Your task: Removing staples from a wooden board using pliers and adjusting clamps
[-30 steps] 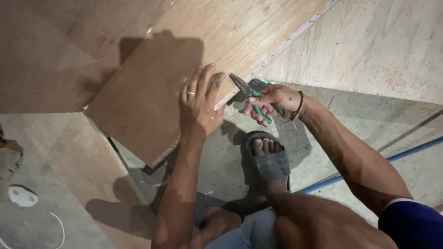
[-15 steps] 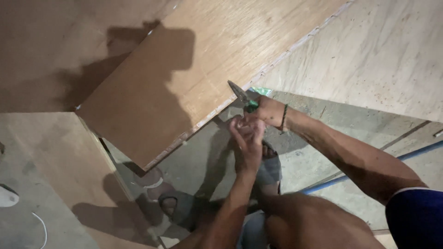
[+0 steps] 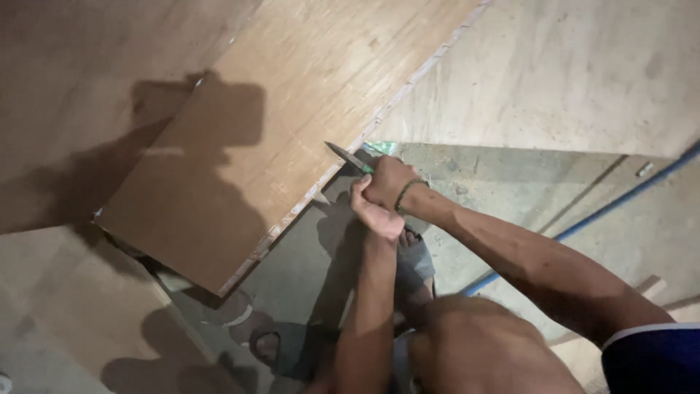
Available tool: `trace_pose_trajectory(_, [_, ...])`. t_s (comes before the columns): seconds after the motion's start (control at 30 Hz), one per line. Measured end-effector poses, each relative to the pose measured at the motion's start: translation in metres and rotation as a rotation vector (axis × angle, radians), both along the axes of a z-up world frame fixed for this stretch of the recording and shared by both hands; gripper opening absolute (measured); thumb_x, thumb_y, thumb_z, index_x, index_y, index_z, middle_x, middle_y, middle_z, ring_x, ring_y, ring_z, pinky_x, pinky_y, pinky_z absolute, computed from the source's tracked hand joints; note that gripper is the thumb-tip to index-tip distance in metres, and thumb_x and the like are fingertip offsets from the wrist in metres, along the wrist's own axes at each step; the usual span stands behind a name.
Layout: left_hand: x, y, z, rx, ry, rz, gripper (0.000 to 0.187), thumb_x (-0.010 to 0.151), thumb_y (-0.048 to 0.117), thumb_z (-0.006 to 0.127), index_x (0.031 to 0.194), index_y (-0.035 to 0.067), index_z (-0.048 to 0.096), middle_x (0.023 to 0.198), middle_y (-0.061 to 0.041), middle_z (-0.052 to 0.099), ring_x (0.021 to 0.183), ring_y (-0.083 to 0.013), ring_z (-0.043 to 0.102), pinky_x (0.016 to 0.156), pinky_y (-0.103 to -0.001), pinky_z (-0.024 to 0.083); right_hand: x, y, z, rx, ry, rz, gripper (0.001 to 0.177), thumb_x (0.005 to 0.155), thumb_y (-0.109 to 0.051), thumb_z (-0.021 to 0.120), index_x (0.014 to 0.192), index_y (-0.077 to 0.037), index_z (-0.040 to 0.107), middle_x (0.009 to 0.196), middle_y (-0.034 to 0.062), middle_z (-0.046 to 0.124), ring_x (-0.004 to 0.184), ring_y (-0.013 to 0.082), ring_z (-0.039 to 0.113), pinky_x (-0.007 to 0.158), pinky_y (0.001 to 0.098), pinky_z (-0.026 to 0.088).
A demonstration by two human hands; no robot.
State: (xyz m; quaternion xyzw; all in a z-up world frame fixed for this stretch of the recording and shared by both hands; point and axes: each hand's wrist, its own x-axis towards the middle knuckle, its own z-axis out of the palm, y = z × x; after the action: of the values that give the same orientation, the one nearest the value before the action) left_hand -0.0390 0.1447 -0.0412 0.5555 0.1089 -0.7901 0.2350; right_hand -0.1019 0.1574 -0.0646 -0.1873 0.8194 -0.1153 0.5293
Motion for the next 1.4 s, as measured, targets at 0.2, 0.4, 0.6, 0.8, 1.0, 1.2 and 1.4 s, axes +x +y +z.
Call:
trace_pose_trajectory(0.2, [-0.007, 0.009, -0.019, -0.45, -0.241, -0.248, 0.015, 0.077, 0.028, 0.07, 0.086, 0.016, 0.066, 0.094, -0.011, 0.067, 0.078, -0.0296, 0.062, 0.073, -0.045, 0.051, 0.021, -0.006, 0.024, 0.124, 0.246, 0.1, 0.046, 0.085, -0.037, 0.054, 0.121, -0.015, 0.071, 0.111, 0.0233, 0.072, 0.111, 0.0457, 0.068, 0.086, 0.0583, 0.058])
trace_pose_trajectory(0.4, [-0.014, 0.013, -0.066, -0.941, -0.495, -0.451, 0.012, 0.083, 0.033, 0.063, 0.088, 0.024, 0.067, 0.1, -0.008, 0.066, 0.083, -0.029, 0.06, 0.075, -0.045, 0.048, 0.033, -0.028, 0.086, 0.272, 0.243, -0.039, 0.062, 0.097, -0.048, 0.044, 0.143, -0.006, 0.047, 0.155, 0.0225, 0.044, 0.146, 0.0498, 0.032, 0.112, 0.0713, 0.031])
trace_pose_trajectory(0.6, [-0.02, 0.022, -0.093, -1.409, -0.763, -0.597, 0.015, 0.089, 0.038, 0.055, 0.09, 0.031, 0.068, 0.106, -0.005, 0.065, 0.087, -0.0284, 0.058, 0.076, -0.046, 0.044, 0.038, 0.01, 0.019, 0.073, 0.712, 0.404, 0.064, 0.1, -0.037, 0.044, 0.142, 0.01, 0.045, 0.147, 0.0471, 0.037, 0.131, 0.073, 0.033, 0.102, 0.0835, 0.027])
trace_pose_trajectory(0.8, [-0.022, 0.012, -0.129, -1.898, -1.07, -0.727, 0.023, 0.095, 0.044, 0.047, 0.092, 0.038, 0.069, 0.113, -0.002, 0.064, 0.092, -0.0278, 0.055, 0.078, -0.047, 0.041, 0.042, 0.001, 0.057, 0.114, 0.859, 0.533, 0.064, 0.102, -0.044, 0.038, 0.138, 0.007, 0.051, 0.133, 0.0389, 0.052, 0.128, 0.063, 0.045, 0.107, 0.0754, 0.026])
trace_pose_trajectory(1.0, [0.017, -0.011, 0.04, -1.586, -1.106, -1.969, 0.069, 0.095, 0.028, 0.035, 0.161, 0.01, 0.025, 0.166, -0.009, 0.026, 0.108, -0.016, 0.053, 0.111, -0.035, 0.034, 0.059, 0.047, 0.062, -0.056, 0.628, 0.434, 0.05, 0.091, -0.042, 0.054, 0.121, -0.003, 0.054, 0.129, 0.0257, 0.048, 0.118, 0.0522, 0.054, 0.099, 0.0629, 0.044])
trace_pose_trajectory(1.2, [0.121, -0.099, 0.06, -0.787, 0.218, -2.098, 0.047, 0.081, 0.051, 0.079, 0.078, 0.004, 0.078, 0.07, -0.016, 0.076, 0.063, -0.0303, 0.076, 0.056, -0.036, 0.056, 0.053, 0.117, 0.053, -0.081, 0.101, 0.27, 0.066, 0.084, -0.053, 0.071, 0.14, -0.025, 0.049, 0.135, 0.0167, 0.039, 0.124, 0.0487, 0.056, 0.105, 0.0556, 0.053])
trace_pose_trajectory(1.4, [0.112, -0.113, 0.112, -1.565, 0.134, -1.588, 0.084, 0.083, 0.045, 0.084, 0.147, 0.002, 0.05, 0.147, -0.032, 0.05, 0.137, -0.0497, 0.048, 0.11, -0.06, 0.04, 0.016, 0.116, 0.062, -0.38, -0.466, 0.21, 0.027, 0.093, -0.041, 0.069, 0.095, -0.014, 0.076, 0.069, 0.0061, 0.076, 0.064, 0.0193, 0.076, 0.069, 0.0361, 0.065])
